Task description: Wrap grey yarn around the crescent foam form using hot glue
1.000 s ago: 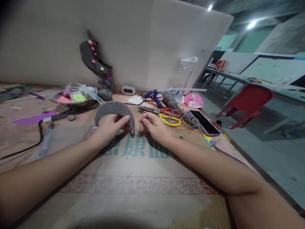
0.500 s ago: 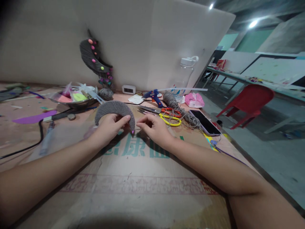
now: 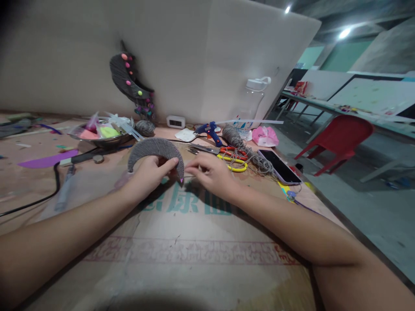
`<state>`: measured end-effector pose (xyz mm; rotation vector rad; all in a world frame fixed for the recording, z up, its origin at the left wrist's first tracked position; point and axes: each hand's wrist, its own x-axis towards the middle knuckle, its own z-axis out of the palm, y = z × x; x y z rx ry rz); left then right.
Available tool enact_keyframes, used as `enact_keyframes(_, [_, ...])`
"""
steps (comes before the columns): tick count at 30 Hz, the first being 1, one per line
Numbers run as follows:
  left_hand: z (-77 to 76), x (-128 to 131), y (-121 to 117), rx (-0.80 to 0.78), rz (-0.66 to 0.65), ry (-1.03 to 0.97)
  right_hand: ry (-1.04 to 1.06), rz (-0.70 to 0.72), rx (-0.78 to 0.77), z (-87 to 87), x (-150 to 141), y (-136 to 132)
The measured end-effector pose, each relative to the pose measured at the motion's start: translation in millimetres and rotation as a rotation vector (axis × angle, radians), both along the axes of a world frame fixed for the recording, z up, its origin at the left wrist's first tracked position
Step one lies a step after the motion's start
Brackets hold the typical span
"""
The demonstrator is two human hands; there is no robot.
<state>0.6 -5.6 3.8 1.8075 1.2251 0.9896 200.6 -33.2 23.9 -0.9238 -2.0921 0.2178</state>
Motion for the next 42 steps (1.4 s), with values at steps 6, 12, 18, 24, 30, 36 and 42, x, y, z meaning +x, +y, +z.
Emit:
enact_keyframes(6, [-4.7,-0.3,4.3,-0.028,0.025,-0.039,-0.062,-0.344,-0.095,5.7,38.6,40.0])
enact_keyframes(12, [-5.4,-0.5,5.0,-0.007,0.017,-0.009,-0.470,-0.257,-0.022,-23.4,48.3,60.2])
enact_keyframes(18, [-4.0,0.0,3.3,-0.028,0.030,-0.018,-0.532,-0.339,-0.071,-21.8,39.5,55.8])
enact_keyframes(24, [-5.4,-0.3,4.7,-0.047,0.029,-0.028,-0.617,-0.377,-0.073,-18.8,34.2,50.8])
enact_keyframes(30, [-4.4,-0.8,3.9,-0.062,0.044,-0.019,-0.335,-0.353,0.028,-11.7,41.6,46.9])
enact_keyframes(36, [-3.3,-1.4,0.8,-0.085,0.090,-0.025,-0.311,-0.230,0.123,-1.0,37.0,7.5])
enact_keyframes(42, [-0.6,-1.5,-2.8,-0.064,0.133,0.034,-0.532,-0.048,0.278,-11.5,22.1,-9.4])
